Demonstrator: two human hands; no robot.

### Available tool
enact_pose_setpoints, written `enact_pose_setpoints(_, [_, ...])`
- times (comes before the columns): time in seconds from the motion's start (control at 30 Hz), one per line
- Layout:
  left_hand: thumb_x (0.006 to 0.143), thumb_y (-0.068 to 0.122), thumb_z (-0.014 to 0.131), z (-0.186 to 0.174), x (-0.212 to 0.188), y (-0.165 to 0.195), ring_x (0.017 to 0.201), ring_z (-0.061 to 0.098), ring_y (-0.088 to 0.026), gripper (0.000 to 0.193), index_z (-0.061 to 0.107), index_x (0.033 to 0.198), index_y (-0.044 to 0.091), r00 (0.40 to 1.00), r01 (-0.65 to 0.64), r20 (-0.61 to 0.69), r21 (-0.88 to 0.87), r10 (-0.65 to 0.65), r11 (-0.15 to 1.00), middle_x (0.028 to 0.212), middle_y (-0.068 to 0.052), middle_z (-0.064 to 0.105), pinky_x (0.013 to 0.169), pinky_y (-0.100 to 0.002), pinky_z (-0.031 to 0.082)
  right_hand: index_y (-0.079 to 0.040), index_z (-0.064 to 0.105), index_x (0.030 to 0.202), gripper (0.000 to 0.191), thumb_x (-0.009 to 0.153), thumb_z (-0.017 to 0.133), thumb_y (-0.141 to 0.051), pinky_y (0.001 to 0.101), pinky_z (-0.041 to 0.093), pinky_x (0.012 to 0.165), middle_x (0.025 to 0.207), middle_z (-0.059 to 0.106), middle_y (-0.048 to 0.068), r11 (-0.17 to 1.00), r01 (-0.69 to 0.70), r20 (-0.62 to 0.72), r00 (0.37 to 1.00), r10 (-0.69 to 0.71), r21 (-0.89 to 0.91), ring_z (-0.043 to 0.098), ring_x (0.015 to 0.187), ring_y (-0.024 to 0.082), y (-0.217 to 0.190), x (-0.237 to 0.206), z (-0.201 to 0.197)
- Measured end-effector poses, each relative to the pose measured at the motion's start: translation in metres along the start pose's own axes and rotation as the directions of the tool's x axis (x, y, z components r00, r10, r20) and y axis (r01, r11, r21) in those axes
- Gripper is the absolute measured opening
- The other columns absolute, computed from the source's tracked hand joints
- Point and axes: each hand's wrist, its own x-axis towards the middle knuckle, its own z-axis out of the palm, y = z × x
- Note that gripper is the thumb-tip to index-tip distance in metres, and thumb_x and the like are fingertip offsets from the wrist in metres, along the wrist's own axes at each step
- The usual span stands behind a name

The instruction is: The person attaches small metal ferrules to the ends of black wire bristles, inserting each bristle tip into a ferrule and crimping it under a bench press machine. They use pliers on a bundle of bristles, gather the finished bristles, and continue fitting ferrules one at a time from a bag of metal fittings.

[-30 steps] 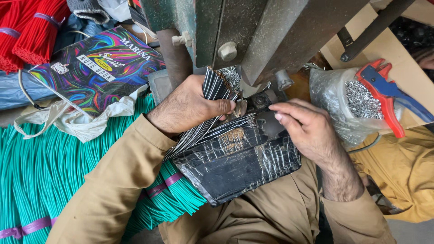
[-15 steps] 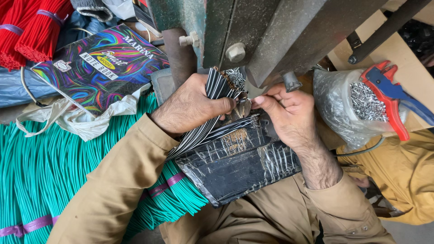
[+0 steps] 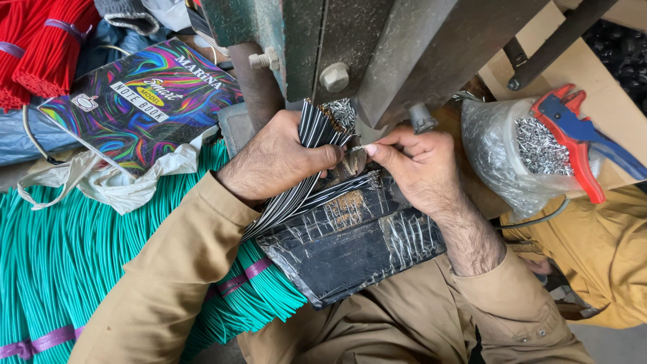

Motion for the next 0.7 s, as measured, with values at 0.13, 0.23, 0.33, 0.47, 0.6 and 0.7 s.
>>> enact_pose_setpoints(0.13, [0.086,0.015,0.073,-0.002,-0.001,0.003,0.069,0.067,-0.006,0.016,0.075,0.093,0.0,0.999,-0.033,0.026,0.048,0.032,0.998,0.075,-0.001,0.074,0.067,-0.026,0.058,0.0,0.074,0.108,0.014,0.095,0.073,-0.002,0.0234,0.058,0.081,0.101,0.077,0.008,0.991,-0.021,-0.004,1.0,0.022,0.131,0.071,0.091,0.01,-0.006,-0.014,-0.001])
enact_pose_setpoints(0.23, [0.088,0.017,0.074,-0.003,-0.002,0.004,0.069,0.065,-0.007,0.016,0.074,0.09,0.001,0.997,-0.038,0.072,0.056,0.034,0.998,0.074,-0.001,0.072,0.066,-0.027,0.056,-0.001,0.074,0.107,0.011,0.096,0.07,-0.002,0.0252,0.063,0.089,0.106,0.077,0.008,0.985,0.079,0.053,0.995,-0.088,0.153,0.075,0.097,0.014,-0.01,-0.029,-0.024])
enact_pose_setpoints(0.33, [0.091,0.016,0.073,-0.001,0.0,0.003,0.069,0.064,-0.007,0.014,0.074,0.09,0.001,0.992,-0.073,0.107,0.002,0.072,0.997,0.073,-0.001,0.07,0.066,-0.027,0.056,0.0,0.074,0.109,0.008,0.102,0.071,0.002,0.0262,0.059,0.088,0.108,0.075,0.01,0.927,0.173,-0.125,0.966,-0.225,-0.331,0.072,0.098,0.015,-0.013,-0.038,-0.063])
enact_pose_setpoints(0.47, [0.093,0.015,0.072,0.0,0.0,0.003,0.069,0.065,-0.006,0.015,0.073,0.087,0.001,0.991,-0.064,0.115,-0.069,0.071,0.996,0.074,0.0,0.071,0.066,-0.026,0.057,-0.001,0.075,0.117,0.011,0.106,0.071,-0.001,0.0341,0.056,0.095,0.111,0.074,0.015,0.674,-0.048,-0.246,0.948,-0.201,-0.737,0.072,0.102,0.024,-0.021,-0.04,-0.127])
enact_pose_setpoints(0.6, [0.094,0.016,0.073,0.0,-0.002,0.005,0.068,0.062,-0.007,0.019,0.074,0.084,0.0,0.995,-0.037,0.096,0.006,0.036,0.999,0.071,-0.002,0.069,0.064,-0.027,0.055,0.0,0.077,0.112,0.022,0.091,0.075,-0.006,0.0422,0.055,0.086,0.111,0.073,0.021,0.406,-0.017,-0.065,0.992,-0.106,-0.914,0.07,0.098,0.038,-0.013,-0.033,-0.156])
enact_pose_setpoints(0.7, [0.09,0.016,0.074,0.0,-0.002,0.005,0.07,0.063,-0.005,0.013,0.076,0.092,0.003,0.997,-0.055,0.056,0.057,0.052,0.997,0.075,0.001,0.072,0.066,-0.027,0.056,-0.001,0.078,0.11,0.026,0.084,0.075,-0.003,0.0453,0.055,0.081,0.108,0.073,0.022,0.365,-0.07,-0.076,0.997,-0.002,-0.928,0.069,0.09,0.039,-0.006,-0.033,-0.161])
